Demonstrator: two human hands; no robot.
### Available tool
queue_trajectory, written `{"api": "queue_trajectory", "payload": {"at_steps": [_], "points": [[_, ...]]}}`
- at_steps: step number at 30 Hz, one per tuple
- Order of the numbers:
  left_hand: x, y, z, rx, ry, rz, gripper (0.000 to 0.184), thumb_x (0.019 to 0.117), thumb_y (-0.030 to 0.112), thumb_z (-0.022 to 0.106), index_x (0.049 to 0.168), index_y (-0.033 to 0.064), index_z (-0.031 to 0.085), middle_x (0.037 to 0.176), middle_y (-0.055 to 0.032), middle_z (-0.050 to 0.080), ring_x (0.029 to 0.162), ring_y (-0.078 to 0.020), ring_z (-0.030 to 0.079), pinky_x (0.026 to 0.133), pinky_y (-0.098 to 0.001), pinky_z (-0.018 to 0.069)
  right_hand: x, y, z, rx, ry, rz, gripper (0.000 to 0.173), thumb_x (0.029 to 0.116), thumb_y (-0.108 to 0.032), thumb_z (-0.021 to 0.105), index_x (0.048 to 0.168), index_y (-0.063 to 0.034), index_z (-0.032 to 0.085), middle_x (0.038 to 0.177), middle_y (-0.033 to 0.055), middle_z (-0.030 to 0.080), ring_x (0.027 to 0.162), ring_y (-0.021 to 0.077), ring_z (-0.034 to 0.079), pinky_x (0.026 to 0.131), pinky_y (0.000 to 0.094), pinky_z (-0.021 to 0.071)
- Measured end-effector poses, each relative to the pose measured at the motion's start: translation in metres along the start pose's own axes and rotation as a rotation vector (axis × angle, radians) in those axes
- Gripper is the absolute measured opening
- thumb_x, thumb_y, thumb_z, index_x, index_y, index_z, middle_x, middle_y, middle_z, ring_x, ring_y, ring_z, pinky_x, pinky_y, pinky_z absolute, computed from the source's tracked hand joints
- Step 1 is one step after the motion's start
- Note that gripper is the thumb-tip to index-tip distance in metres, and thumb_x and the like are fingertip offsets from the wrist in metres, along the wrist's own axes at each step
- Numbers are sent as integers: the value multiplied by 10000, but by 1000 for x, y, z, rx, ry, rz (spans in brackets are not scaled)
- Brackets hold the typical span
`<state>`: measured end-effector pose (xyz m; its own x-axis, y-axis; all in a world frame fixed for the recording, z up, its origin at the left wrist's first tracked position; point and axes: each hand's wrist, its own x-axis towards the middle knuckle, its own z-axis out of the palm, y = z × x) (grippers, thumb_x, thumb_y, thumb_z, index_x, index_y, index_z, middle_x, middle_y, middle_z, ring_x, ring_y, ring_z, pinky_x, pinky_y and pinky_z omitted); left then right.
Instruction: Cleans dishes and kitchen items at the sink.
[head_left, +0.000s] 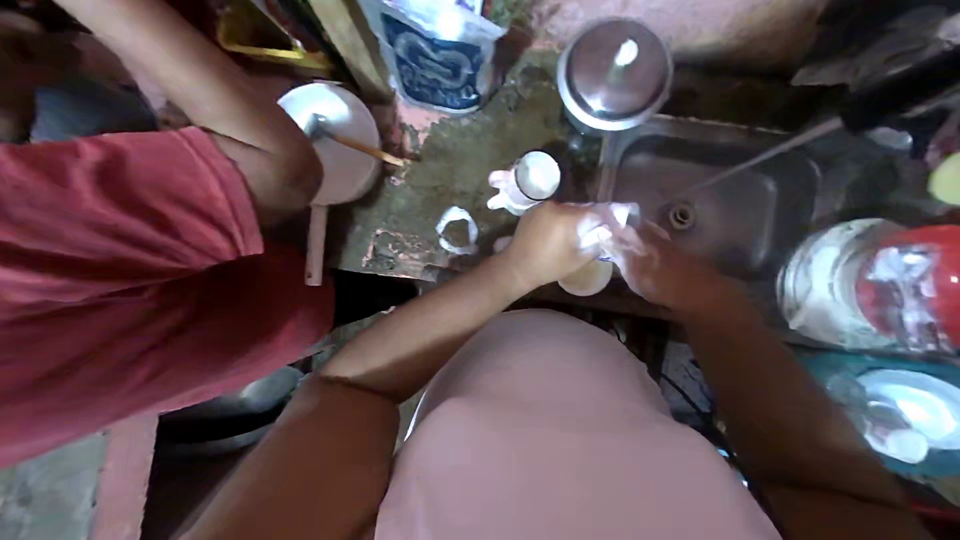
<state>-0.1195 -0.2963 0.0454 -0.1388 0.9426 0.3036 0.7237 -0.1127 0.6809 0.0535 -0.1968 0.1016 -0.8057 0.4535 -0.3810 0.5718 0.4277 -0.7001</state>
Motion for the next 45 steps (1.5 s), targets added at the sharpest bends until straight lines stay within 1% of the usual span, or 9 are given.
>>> {"api": "queue_trajectory", "payload": {"at_steps": [1, 4, 8, 13, 16, 21, 32, 40, 45], "points": [[-2, 6, 12, -18, 10, -17, 166, 893, 266, 738, 898, 100, 745, 767, -69, 721, 730, -228, 713, 689, -508, 590, -2, 7, -4, -46, -8, -45, 379, 1103, -274, 433, 1376, -92, 624, 1325, 121, 669, 1266, 244, 605, 1107, 537, 426], [-2, 29, 42, -40, 78, -116, 208, 865, 283, 762, 829, 81, 729, 751, -77, 714, 723, -233, 707, 689, -514, 583, -7, 31, -6, 485, 23, 4, 378, 1058, -198, 456, 1411, -97, 544, 1324, -6, 629, 1220, 11, 570, 1065, 228, 463], [6, 39, 55, 94, 100, -93, 227, 904, 319, 729, 866, 96, 752, 789, -81, 738, 771, -247, 727, 743, -516, 590, -4, 76, -6, 881, -1, -146, 383, 953, -144, 530, 1330, -85, 566, 1213, 2, 666, 1133, 77, 626, 1007, 292, 523], [6, 51, 68, 206, 89, -91, 224, 898, 316, 722, 889, 94, 749, 771, -82, 728, 751, -258, 723, 729, -521, 586, 9, 129, 8, 775, -94, -153, 322, 909, -150, 705, 1207, -45, 642, 1050, 57, 723, 943, 135, 707, 820, 350, 609], [3, 54, 71, 269, 80, -51, 228, 928, 336, 700, 900, 117, 759, 775, -69, 734, 761, -255, 723, 753, -509, 579, -10, 101, -8, 718, -138, -44, 296, 828, -39, 666, 1116, -95, 627, 952, -20, 700, 867, 57, 674, 767, 263, 583], [2, 47, 56, 253, 123, -49, 369, 937, 459, 715, 886, 96, 752, 787, -85, 731, 771, -256, 721, 749, -500, 586, -15, 86, -13, 849, -158, -118, 641, 787, 38, 636, 1391, -102, 470, 1152, -15, 669, 1026, 64, 666, 882, 247, 584], [-2, 4, 20, 159, 92, 49, 435, 962, 487, 679, 829, 74, 710, 750, -97, 700, 733, -252, 700, 724, -487, 578, -6, 49, 8, 859, 48, -55, 385, 1024, -145, 412, 1369, -90, 574, 1262, -7, 668, 1189, 71, 617, 1065, 287, 497], [-3, -35, -15, 81, 73, 147, 454, 952, 499, 689, 792, 74, 694, 711, -93, 683, 701, -248, 687, 705, -477, 567, 5, 28, 9, 550, 215, 73, 167, 922, -75, 672, 1071, -90, 746, 985, -10, 747, 891, 64, 709, 817, 278, 617], [2, -34, -6, 51, 50, 111, 313, 943, 352, 696, 784, 83, 680, 688, -84, 673, 682, -250, 689, 661, -484, 562, 39, -6, 58, 677, 559, 137, 396, 1114, -313, 357, 1317, -56, 579, 1111, 5, 663, 999, 43, 648, 908, 301, 569]]}}
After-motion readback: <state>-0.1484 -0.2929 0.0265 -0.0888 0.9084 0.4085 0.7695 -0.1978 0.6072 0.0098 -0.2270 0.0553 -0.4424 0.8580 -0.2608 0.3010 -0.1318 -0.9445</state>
